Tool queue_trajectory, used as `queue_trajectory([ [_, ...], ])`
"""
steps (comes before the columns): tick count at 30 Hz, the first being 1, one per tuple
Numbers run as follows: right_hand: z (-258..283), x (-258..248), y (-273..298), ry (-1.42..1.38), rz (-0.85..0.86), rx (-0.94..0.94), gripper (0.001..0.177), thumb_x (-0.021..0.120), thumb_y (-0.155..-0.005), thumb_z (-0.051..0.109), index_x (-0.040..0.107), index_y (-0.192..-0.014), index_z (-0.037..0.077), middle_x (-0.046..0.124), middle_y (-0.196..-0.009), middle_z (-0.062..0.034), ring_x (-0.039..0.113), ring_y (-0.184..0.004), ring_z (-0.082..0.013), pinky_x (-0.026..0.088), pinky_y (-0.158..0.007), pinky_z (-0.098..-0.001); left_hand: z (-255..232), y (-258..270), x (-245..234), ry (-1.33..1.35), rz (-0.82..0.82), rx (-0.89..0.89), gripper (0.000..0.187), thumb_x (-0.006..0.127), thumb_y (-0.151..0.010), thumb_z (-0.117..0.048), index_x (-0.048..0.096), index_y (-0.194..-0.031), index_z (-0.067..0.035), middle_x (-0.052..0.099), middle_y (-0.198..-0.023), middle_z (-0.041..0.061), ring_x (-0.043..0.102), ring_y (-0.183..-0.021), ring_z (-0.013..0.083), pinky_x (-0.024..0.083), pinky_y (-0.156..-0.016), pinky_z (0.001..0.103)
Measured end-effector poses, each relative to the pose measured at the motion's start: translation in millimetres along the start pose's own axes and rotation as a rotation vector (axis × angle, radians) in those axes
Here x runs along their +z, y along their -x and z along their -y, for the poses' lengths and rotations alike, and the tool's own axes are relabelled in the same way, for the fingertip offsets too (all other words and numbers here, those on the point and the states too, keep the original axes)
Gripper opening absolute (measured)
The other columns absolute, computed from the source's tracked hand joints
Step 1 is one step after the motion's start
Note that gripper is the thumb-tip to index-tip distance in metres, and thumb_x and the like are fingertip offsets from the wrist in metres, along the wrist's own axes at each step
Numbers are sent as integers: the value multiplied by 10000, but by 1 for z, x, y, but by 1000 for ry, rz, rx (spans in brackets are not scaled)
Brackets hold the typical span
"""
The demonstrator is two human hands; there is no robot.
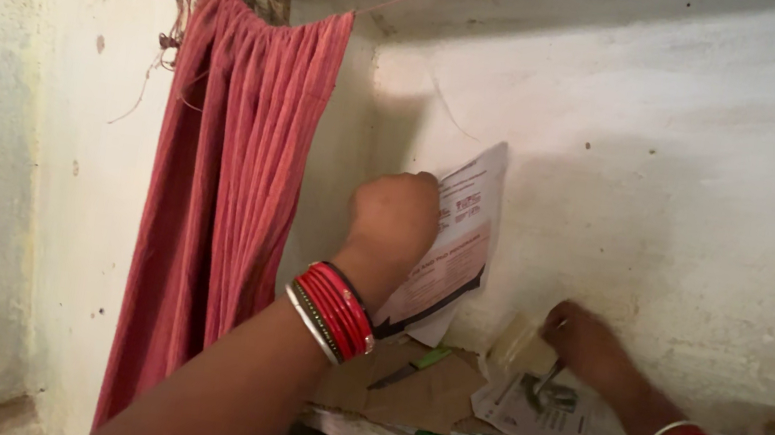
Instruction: The person rearranges items on a small shelf, moving containers, papers, and a small bowl. They place a piece of paper under the bowl and adjust the position of several small jars and a metal cup. The person then picks up a small plastic bag and walks toward a desk area.
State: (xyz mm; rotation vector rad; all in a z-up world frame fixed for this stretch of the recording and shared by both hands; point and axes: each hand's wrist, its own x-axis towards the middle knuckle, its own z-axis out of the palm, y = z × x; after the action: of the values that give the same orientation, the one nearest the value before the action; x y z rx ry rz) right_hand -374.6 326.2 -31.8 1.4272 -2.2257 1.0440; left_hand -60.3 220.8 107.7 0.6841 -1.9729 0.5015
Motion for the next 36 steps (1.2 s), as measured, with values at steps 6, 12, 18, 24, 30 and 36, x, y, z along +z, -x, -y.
queue_trajectory([
  [6,-7,-112,14,-141,-210,173,257,686,-938,227,696,-1066,5,727,-922,-145,695,-780,-277,560,-723,-421,-62,-1,13,24,57,66,163,638,-898,-159,794,-848,-161,770,-912,108,761,-868,275,601,-656,398],
  [12,1,-219,61,-282,-456,315,256,702,-974,221,667,-1115,11,629,-804,-135,485,-596,-201,366,-485,-361,-176,20,32,203,157,150,197,630,-946,-193,819,-890,-175,785,-924,70,764,-866,247,573,-607,393],
  [18,15,-249,103,-343,-544,295,276,709,-975,197,630,-1108,-31,550,-734,-112,417,-533,-164,305,-433,-336,-287,81,44,359,280,266,167,659,-926,-187,826,-927,-176,790,-965,56,755,-908,251,551,-600,388],
  [24,19,-253,124,-295,-545,356,304,716,-957,206,631,-1130,-29,581,-737,-112,433,-543,-163,327,-448,-337,-337,110,35,211,557,408,131,748,-853,-177,837,-944,-150,823,-933,22,783,-824,213,555,-560,395],
  [30,17,-251,131,-334,-520,340,320,728,-933,211,635,-1140,-15,575,-750,-107,444,-563,-161,322,-453,-328,-350,113,48,160,648,344,242,681,-963,-311,797,-1082,-135,780,-949,59,752,-788,245,472,-492,435],
  [36,17,-246,133,-351,-500,331,309,726,-939,219,642,-1136,-3,550,-747,-94,423,-569,-167,306,-458,-338,-354,125,96,287,554,264,224,651,-961,-293,836,-1054,-207,821,-996,21,769,-888,245,491,-618,427],
])
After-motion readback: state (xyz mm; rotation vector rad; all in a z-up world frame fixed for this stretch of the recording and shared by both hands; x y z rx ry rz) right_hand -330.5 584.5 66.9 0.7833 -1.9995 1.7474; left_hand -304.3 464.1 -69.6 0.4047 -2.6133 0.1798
